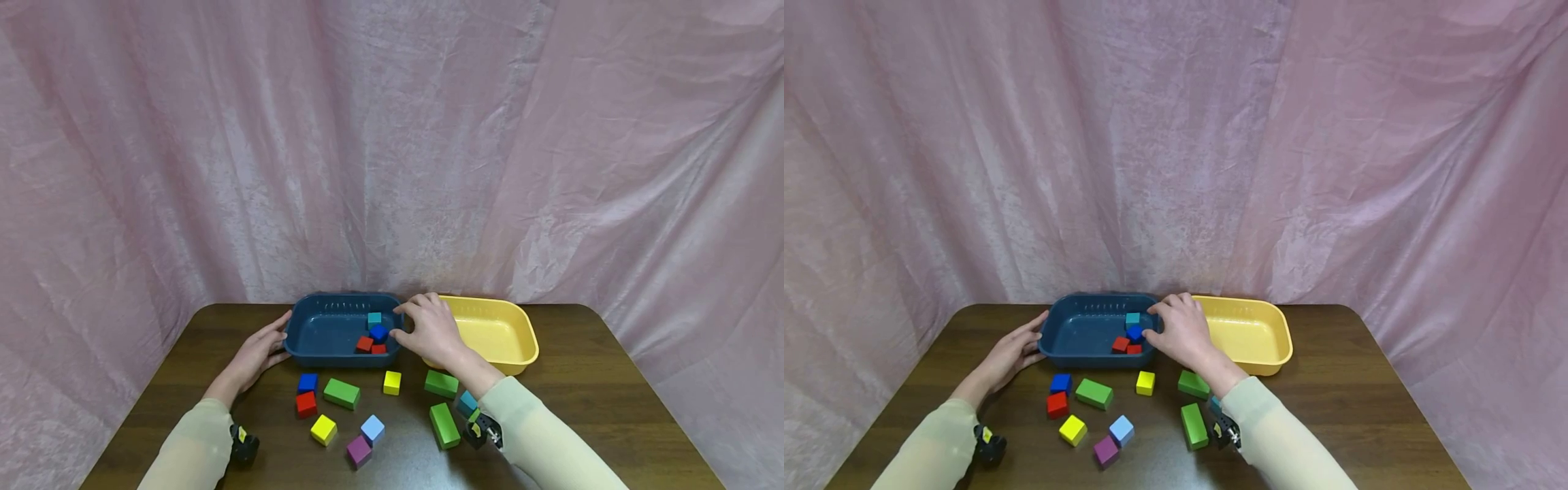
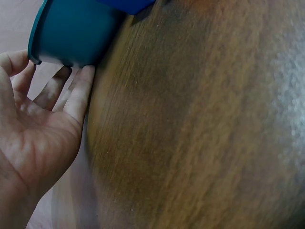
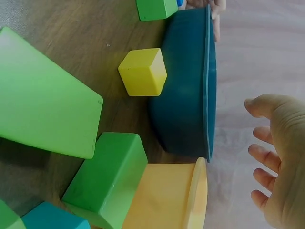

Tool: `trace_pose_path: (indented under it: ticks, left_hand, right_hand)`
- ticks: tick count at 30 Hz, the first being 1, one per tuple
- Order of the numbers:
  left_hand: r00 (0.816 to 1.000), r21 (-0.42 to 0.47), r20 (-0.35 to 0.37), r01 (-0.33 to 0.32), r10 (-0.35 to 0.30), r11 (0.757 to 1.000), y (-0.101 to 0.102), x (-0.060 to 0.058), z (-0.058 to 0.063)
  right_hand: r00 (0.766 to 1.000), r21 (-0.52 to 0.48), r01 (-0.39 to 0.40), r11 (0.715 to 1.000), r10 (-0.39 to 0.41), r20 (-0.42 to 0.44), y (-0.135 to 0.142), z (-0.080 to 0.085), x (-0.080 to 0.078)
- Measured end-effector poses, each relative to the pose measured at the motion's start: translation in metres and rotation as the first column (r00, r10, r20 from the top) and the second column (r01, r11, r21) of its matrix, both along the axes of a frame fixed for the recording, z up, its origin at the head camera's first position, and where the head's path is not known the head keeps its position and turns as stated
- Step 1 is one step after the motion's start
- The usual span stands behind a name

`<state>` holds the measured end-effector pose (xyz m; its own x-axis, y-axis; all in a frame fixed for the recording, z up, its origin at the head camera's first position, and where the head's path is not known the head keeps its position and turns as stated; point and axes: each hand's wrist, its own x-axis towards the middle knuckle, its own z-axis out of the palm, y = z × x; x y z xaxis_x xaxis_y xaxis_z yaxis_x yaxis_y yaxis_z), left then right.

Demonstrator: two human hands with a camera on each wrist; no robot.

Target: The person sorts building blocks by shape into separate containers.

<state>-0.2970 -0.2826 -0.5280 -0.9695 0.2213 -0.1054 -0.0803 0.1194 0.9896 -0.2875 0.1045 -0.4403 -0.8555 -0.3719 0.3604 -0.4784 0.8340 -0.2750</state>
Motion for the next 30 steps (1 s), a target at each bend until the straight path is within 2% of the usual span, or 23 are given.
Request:
trace_pose_path:
  ticks: [9,15,30]
  left_hand:
    - [1.000,-0.007,-0.005,-0.001,0.001,1.000,0.001,-0.001,0.000]
    - [1.000,-0.018,-0.017,0.011,-0.011,1.000,0.001,0.000,0.000]
    - [1.000,-0.035,-0.009,-0.010,0.010,0.999,0.003,0.000,0.002]
  right_hand:
    - [0.999,-0.002,-0.035,0.999,0.035,-0.039,0.007,0.002,0.009]
    - [0.998,-0.012,-0.044,0.999,0.043,-0.038,0.011,0.002,0.014]
    - [0.997,-0.041,-0.071,0.997,0.069,-0.036,0.018,-0.005,0.024]
